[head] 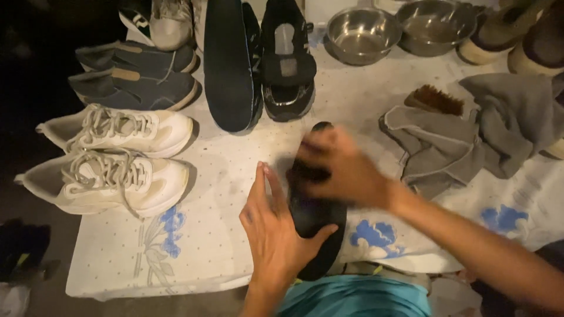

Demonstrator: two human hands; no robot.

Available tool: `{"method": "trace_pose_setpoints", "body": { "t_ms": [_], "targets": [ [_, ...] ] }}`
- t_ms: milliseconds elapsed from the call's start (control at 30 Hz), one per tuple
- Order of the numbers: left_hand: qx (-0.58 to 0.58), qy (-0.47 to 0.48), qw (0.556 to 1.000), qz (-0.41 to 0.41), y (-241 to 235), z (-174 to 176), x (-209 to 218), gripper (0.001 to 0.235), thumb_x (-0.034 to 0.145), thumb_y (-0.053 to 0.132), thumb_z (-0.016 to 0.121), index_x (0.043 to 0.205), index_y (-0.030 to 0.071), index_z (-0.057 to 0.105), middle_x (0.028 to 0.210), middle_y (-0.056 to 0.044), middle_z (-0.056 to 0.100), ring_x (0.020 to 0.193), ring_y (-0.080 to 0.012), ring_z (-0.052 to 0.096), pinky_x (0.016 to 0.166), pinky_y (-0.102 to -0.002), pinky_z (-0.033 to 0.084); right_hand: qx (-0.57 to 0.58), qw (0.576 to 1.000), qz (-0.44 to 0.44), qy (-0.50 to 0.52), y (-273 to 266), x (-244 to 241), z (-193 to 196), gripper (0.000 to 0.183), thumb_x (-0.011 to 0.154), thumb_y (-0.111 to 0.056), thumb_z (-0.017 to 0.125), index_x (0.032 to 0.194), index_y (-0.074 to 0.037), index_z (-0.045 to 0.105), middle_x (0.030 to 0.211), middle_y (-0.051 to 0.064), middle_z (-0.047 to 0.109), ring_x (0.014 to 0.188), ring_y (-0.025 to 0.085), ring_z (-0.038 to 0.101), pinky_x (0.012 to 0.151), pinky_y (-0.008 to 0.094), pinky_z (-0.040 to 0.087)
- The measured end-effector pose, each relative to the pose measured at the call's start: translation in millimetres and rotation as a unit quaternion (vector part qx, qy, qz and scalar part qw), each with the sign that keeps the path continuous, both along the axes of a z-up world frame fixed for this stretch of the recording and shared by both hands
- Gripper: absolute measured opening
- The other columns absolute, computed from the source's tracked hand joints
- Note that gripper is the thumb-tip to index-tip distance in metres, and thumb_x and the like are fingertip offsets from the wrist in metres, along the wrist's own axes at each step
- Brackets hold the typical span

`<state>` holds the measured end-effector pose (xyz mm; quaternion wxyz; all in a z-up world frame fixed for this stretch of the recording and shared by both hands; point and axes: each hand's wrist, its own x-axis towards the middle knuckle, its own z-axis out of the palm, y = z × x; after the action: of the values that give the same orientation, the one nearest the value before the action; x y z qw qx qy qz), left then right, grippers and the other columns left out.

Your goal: The person scrubs a black shoe sole with a brush, dips the brush into a metal bowl, and continues scrubbing. They then wipe the sole with a cloth and place the shoe on the table next to other footwear.

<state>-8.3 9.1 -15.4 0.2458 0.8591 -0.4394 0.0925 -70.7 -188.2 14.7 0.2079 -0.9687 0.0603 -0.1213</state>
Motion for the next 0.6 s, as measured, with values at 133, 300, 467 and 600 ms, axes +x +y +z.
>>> {"method": "trace_pose_setpoints", "body": {
  "t_ms": [133, 300, 467, 600],
  "targets": [
    [-0.008, -0.043, 0.999, 0.000, -1.8, 4.8, 3.4, 0.161, 0.059, 0.085, 0.087, 0.164, 0.003, -0.002, 0.169, -0.026, 0.018, 0.154, -0.0408, 0.028, 0.109, -0.057, 0.036, -0.140, 0.970, 0.053, -0.192, -9.0, 1.1, -15.8, 0.072, 0.074, -0.030, 0.091, 0.136, -0.008, 0.061, 0.141, 0.030, 0.054, 0.117, 0.045, 0.052, 0.091, 0.052, 0.053],
    [-0.019, -0.064, 0.997, -0.026, -0.2, -1.5, 4.2, 0.149, 0.072, 0.088, 0.073, 0.164, 0.003, -0.009, 0.172, -0.025, 0.010, 0.160, -0.0419, 0.018, 0.121, -0.071, 0.019, -0.099, 0.986, 0.067, -0.119, -19.2, -3.4, -29.2, 0.076, 0.083, -0.040, 0.079, 0.150, -0.022, 0.049, 0.153, 0.021, 0.046, 0.126, 0.041, 0.047, 0.101, 0.055, 0.045],
    [0.021, -0.038, 0.999, -0.014, -5.4, 9.9, 5.4, 0.158, 0.059, 0.084, 0.091, 0.162, -0.005, 0.010, 0.170, -0.025, 0.014, 0.158, -0.0410, 0.016, 0.119, -0.069, 0.016, -0.064, 0.990, 0.062, -0.113, -1.8, -8.0, -23.0, 0.070, 0.078, -0.045, 0.081, 0.135, -0.008, 0.065, 0.152, 0.022, 0.048, 0.125, 0.039, 0.044, 0.100, 0.052, 0.047],
    [0.057, -0.012, 0.998, -0.023, -4.1, 3.9, 6.0, 0.157, 0.063, 0.086, 0.087, 0.164, -0.003, 0.004, 0.172, -0.022, 0.010, 0.158, -0.0417, 0.011, 0.117, -0.069, 0.013, -0.192, 0.963, 0.035, -0.188, -77.0, 1.0, -60.7, 0.075, 0.076, -0.050, 0.089, 0.141, -0.024, 0.060, 0.145, 0.021, 0.059, 0.114, 0.037, 0.055, 0.096, 0.050, 0.046]
  ]
}}
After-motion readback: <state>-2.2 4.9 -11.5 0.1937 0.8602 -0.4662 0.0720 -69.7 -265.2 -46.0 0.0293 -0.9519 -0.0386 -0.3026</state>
